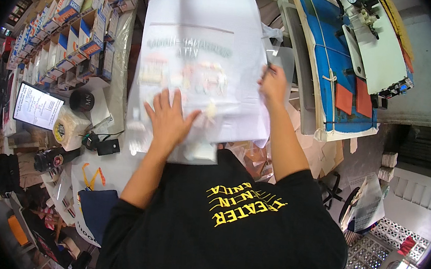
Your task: The person prepares shirts for heat pressing by smoothing them on the machine platen and trimming printed transfer sheets using scissors.
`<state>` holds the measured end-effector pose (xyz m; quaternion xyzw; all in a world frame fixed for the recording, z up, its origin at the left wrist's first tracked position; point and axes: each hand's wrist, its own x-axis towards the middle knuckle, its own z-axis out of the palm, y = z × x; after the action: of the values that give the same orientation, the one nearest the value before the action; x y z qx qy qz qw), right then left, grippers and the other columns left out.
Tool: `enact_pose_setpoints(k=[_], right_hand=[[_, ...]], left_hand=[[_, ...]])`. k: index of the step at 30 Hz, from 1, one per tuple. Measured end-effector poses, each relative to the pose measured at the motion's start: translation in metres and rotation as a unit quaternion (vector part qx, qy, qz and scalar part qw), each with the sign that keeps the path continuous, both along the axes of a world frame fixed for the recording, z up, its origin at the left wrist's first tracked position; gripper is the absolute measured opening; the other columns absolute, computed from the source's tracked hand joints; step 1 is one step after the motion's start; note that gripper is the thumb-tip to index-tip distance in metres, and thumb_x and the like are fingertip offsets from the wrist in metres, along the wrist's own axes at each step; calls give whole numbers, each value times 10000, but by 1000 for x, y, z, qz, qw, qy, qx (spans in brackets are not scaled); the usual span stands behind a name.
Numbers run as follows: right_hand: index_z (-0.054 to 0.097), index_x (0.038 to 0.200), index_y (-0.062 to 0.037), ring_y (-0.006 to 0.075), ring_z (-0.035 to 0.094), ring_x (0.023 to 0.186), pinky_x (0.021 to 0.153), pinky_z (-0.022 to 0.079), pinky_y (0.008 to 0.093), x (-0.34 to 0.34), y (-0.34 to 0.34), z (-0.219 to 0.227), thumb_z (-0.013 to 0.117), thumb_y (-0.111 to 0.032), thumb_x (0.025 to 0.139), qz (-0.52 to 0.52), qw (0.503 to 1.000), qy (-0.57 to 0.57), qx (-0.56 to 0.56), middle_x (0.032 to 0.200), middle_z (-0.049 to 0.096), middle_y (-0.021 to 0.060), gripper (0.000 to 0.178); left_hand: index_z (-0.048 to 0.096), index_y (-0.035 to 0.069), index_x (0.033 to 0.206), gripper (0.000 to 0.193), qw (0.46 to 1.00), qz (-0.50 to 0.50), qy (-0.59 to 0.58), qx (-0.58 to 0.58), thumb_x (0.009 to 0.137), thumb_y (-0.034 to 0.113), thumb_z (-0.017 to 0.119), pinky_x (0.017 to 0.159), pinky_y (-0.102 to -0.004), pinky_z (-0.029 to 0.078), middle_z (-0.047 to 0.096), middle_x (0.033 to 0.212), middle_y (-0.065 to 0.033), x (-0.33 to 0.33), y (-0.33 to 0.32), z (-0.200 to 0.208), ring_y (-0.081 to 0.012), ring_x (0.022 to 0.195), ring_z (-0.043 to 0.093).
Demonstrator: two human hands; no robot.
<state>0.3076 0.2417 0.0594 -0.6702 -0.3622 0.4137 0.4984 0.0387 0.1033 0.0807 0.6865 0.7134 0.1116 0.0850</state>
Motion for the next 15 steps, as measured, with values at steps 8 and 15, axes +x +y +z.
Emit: enact_pose_setpoints(k=[8,15], right_hand=[[550,1107,-64,112,604,637,507,469,232,52,-169,28,628,-264,952,258,907,219,-249,799,605,20,265],[475,1318,1,115,605,707,522,506,238,-21,-189,7,646,-240,945,197,934,232,-185,891,589,60,475]], left_hand=[[548,-21,1232,605,973,-220,-28,61,834,412,690,1165,-567,157,392,1492,-195,-90,124,-24,-421,1424,262],[600,43,1139,501,938,-310,-150,32,707,200,798,1157,-572,212,506,1386,-129,-34,110,12,-350,1348,404]])
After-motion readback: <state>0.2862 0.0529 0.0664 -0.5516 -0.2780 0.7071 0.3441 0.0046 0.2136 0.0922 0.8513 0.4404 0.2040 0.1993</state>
